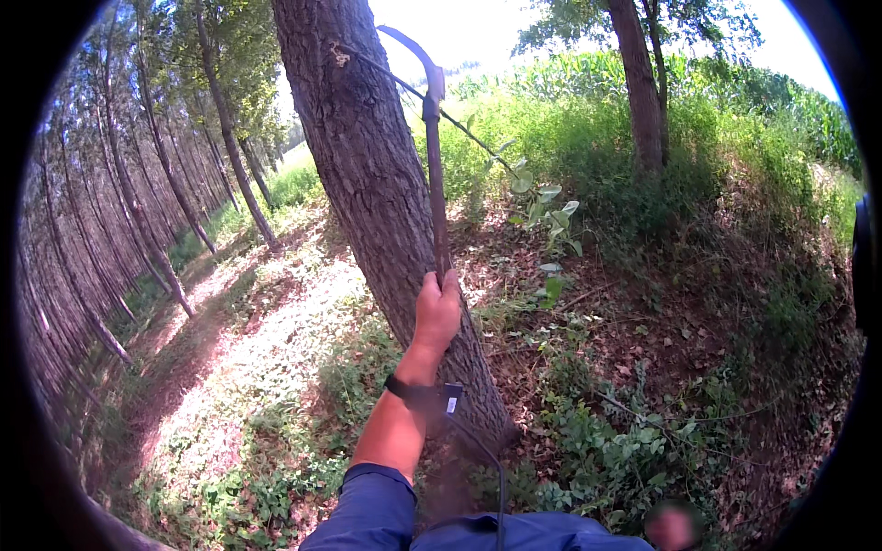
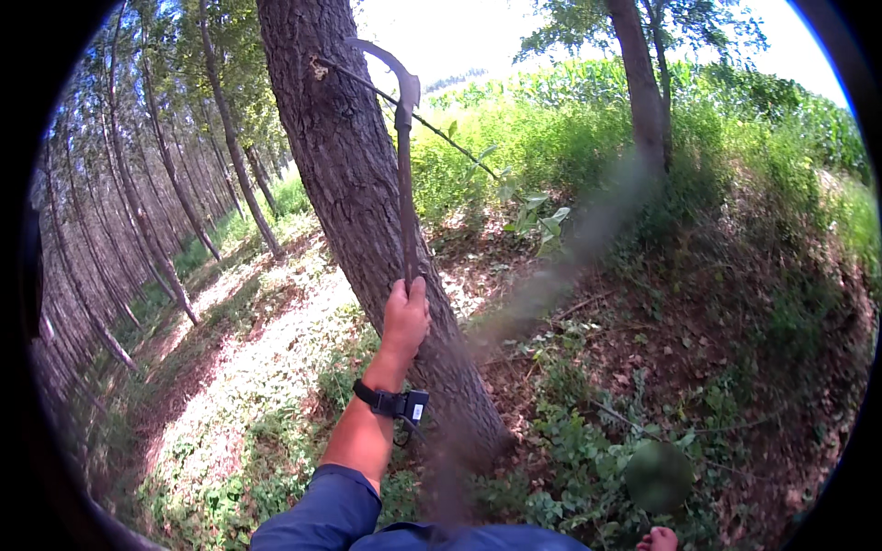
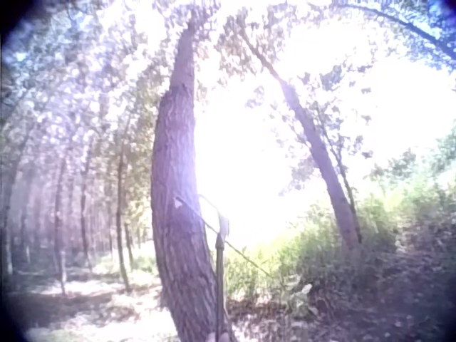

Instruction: The person uses a brush hook to cut and clear small branches and leaves from trees and the ground in a wooded area.

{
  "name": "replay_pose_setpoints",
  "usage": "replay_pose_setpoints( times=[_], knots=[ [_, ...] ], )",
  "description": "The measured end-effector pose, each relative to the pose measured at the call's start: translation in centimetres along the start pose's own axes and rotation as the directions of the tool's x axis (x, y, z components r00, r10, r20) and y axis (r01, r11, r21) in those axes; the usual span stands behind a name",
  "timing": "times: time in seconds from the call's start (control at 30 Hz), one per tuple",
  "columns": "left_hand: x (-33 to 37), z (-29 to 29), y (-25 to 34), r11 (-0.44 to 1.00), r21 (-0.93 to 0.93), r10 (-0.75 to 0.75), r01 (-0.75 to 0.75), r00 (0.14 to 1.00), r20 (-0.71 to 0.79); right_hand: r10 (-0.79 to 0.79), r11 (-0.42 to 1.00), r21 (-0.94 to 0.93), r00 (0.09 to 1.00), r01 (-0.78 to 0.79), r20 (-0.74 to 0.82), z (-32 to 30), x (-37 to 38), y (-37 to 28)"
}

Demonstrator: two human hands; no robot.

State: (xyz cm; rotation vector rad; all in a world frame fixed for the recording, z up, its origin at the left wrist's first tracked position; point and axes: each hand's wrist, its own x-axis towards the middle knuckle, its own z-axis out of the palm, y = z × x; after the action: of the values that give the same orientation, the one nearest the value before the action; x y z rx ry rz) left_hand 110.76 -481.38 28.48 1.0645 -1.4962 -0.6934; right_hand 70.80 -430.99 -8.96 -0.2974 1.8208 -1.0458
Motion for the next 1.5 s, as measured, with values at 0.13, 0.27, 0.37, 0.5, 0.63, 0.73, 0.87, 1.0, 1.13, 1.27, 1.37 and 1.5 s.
replay_pose_setpoints(
  times=[0.13,0.27,0.37,0.5,0.63,0.73,0.87,1.0,1.13,1.27,1.37,1.5],
  knots=[
    [1.3,-4.1,3.9,0.953,-0.300,0.029,-0.036,0.999,-0.028,-0.250,0.964,0.083,0.968,0.252,-0.031,3.0,5.7,-3.6],
    [-1.0,-8.3,4.7,0.935,-0.354,-0.026,-0.020,0.992,-0.123,-0.480,0.877,-0.009,0.874,0.481,-0.077,8.6,12.2,-14.2],
    [-3.0,-12.5,3.5,0.956,-0.287,-0.010,-0.056,0.975,-0.223,-0.638,0.767,-0.086,0.770,0.636,0.001,14.1,12.5,-27.1],
    [-5.9,-19.2,0.1,0.976,-0.200,0.018,-0.083,0.952,-0.305,-0.885,0.451,-0.179,0.464,0.875,0.040,22.7,7.4,-43.8],
    [-9.8,-24.4,-3.6,0.997,-0.072,-0.066,0.039,0.905,-0.421,-0.985,0.120,-0.170,0.139,0.978,0.106,30.2,2.8,-55.6],
    [-13.0,-25.7,-5.9,0.975,0.089,-0.119,0.203,0.818,-0.564,-0.986,-0.003,-0.133,0.020,0.991,0.168,34.8,1.7,-62.1],
    [-17.1,-23.0,-8.2,0.945,-0.100,-0.309,0.312,0.748,-0.588,-0.958,-0.281,-0.288,-0.248,0.916,0.145,38.6,2.4,-68.8],
    [-20.6,-17.3,-8.9,0.891,-0.226,-0.449,0.394,0.688,-0.571,-0.955,-0.264,-0.279,-0.208,0.923,0.212,40.3,3.4,-75.5],
    [-24.0,-12.6,-7.6,0.810,-0.387,-0.586,0.440,0.604,-0.541,-0.957,-0.180,-0.293,-0.097,0.939,0.275,43.4,4.2,-80.1],
    [-28.4,-10.0,-5.6,0.736,-0.457,-0.669,0.499,0.433,-0.604,-0.937,-0.083,-0.203,-0.007,0.976,0.350,46.3,4.3,-82.2],
    [-32.0,-9.3,-4.2,0.757,-0.447,-0.631,0.477,0.358,-0.688,-0.894,-0.013,-0.225,0.090,0.974,0.440,47.5,3.9,-82.5],
    [-36.3,-9.3,-2.4,0.793,-0.384,-0.558,0.472,0.311,-0.770,-0.854,0.030,-0.219,0.138,0.975,0.502,48.0,2.8,-81.7]
  ],
)
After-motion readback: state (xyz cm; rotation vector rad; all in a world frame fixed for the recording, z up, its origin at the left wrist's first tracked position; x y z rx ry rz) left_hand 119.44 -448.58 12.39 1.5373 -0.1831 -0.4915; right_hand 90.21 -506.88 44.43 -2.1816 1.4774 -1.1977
